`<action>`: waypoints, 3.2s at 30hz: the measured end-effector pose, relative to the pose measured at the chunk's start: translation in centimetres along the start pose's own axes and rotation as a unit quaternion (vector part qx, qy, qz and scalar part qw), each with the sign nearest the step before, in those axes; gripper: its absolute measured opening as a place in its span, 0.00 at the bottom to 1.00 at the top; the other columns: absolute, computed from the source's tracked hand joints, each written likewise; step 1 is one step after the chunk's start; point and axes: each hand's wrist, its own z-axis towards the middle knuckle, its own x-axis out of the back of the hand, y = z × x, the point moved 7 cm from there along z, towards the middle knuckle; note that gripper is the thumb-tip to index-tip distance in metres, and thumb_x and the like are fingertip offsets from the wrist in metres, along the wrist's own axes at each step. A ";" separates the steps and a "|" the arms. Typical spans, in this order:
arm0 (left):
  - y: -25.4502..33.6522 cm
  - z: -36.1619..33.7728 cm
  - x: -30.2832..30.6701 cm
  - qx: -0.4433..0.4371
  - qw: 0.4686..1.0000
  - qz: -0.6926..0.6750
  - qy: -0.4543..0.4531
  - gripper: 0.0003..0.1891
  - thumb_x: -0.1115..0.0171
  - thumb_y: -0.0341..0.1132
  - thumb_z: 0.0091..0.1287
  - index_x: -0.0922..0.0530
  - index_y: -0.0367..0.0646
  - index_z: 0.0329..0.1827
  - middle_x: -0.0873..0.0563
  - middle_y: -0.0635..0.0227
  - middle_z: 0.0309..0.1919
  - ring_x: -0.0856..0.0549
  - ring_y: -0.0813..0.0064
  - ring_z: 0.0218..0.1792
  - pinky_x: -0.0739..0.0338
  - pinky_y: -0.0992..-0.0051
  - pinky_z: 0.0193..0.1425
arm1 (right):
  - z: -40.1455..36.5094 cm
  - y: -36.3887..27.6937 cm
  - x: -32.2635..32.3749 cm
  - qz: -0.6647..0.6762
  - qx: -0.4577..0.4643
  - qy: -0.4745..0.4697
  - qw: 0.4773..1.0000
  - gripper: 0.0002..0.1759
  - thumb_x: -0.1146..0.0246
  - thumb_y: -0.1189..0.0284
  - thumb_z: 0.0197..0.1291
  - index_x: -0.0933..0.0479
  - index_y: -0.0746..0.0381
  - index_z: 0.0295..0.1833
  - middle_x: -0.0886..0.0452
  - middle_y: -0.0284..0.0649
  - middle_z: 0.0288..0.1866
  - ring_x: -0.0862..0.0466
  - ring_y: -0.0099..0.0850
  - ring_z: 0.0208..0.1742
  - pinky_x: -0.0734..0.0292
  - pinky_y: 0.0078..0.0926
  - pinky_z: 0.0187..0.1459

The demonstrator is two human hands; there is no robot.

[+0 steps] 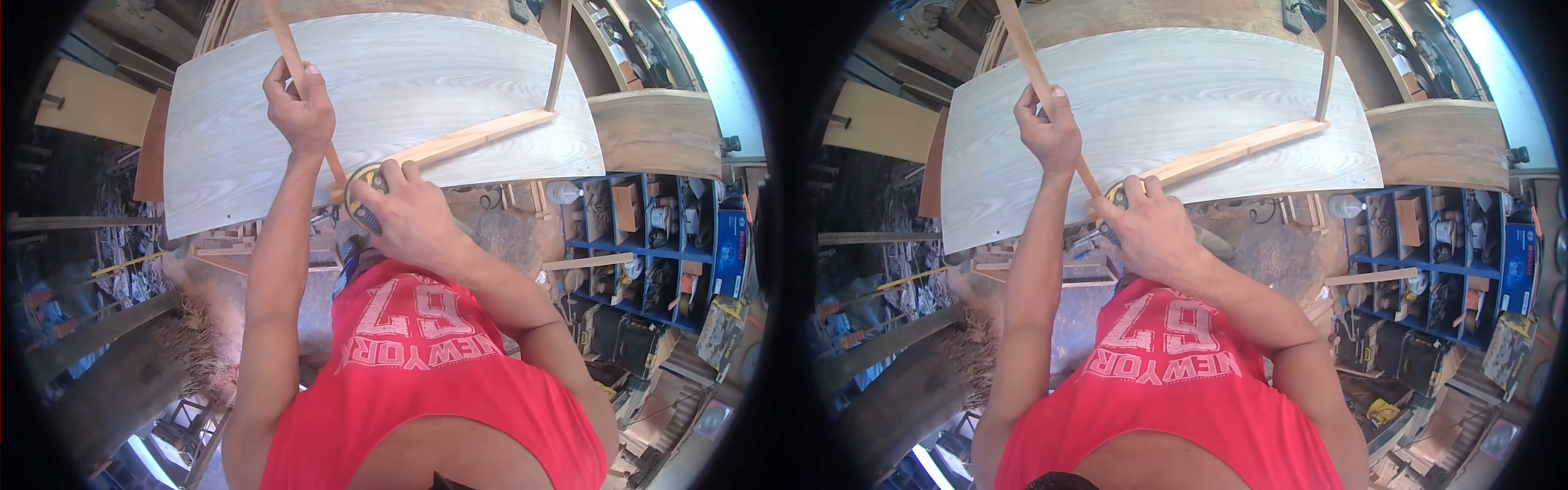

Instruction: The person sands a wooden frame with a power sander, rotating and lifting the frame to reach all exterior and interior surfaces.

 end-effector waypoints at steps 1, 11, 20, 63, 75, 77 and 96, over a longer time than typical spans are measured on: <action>0.0 0.1 0.2 -0.008 1.000 -0.002 -0.001 0.23 0.34 0.32 0.78 0.31 0.29 0.67 0.18 0.52 0.57 0.12 0.75 0.43 0.16 0.77 0.42 | -0.2 -0.5 -0.5 0.000 0.000 0.002 1.000 0.31 0.26 0.67 0.49 0.20 0.53 0.62 0.23 0.53 0.50 0.18 0.52 0.53 0.13 0.45 0.41; -1.3 0.2 0.6 -0.012 0.999 0.045 0.025 0.21 0.34 0.29 0.76 0.28 0.28 0.67 0.14 0.53 0.54 0.09 0.67 0.44 0.12 0.70 0.47 | -1.4 -4.2 -2.8 -0.011 0.017 0.077 0.997 0.26 0.29 0.69 0.51 0.19 0.52 0.59 0.24 0.51 0.51 0.18 0.52 0.54 0.14 0.45 0.44; 0.3 0.1 0.1 -0.003 0.996 0.089 0.018 0.21 0.34 0.27 0.76 0.28 0.29 0.68 0.15 0.53 0.55 0.09 0.68 0.47 0.12 0.71 0.48 | -1.5 3.7 0.4 -0.003 -0.109 0.040 0.993 0.30 0.23 0.60 0.55 0.21 0.51 0.64 0.24 0.52 0.54 0.19 0.53 0.58 0.14 0.48 0.52; -15.3 4.0 0.4 0.167 0.930 0.324 -0.036 0.19 0.35 0.35 0.71 0.18 0.28 0.58 0.08 0.57 0.41 0.11 0.68 0.35 0.16 0.67 0.46 | 0.7 25.8 9.8 -0.028 -0.138 0.039 0.989 0.30 0.23 0.63 0.51 0.20 0.50 0.62 0.21 0.53 0.53 0.16 0.53 0.54 0.13 0.50 0.48; -15.2 2.3 -0.4 0.202 0.906 0.367 -0.061 0.20 0.37 0.34 0.66 0.16 0.30 0.57 0.08 0.47 0.46 0.08 0.50 0.49 0.17 0.58 0.60 | 3.7 21.7 7.8 -0.049 -0.186 -0.043 0.980 0.35 0.25 0.62 0.47 0.22 0.51 0.65 0.20 0.51 0.53 0.16 0.51 0.58 0.17 0.47 0.59; -15.4 2.1 -0.4 0.208 0.906 0.364 -0.059 0.20 0.37 0.34 0.66 0.16 0.30 0.57 0.08 0.47 0.47 0.08 0.49 0.50 0.17 0.57 0.60 | 3.8 24.6 8.7 -0.058 -0.229 -0.045 0.971 0.36 0.25 0.62 0.46 0.22 0.51 0.65 0.20 0.51 0.53 0.15 0.51 0.57 0.17 0.46 0.59; -16.1 2.7 -0.5 0.173 0.918 0.348 -0.072 0.21 0.35 0.35 0.69 0.20 0.31 0.62 0.09 0.44 0.48 0.09 0.45 0.50 0.18 0.55 0.59 | 8.4 5.2 1.6 0.032 -0.057 -0.098 0.993 0.31 0.26 0.67 0.51 0.20 0.54 0.64 0.23 0.55 0.54 0.17 0.55 0.55 0.13 0.52 0.46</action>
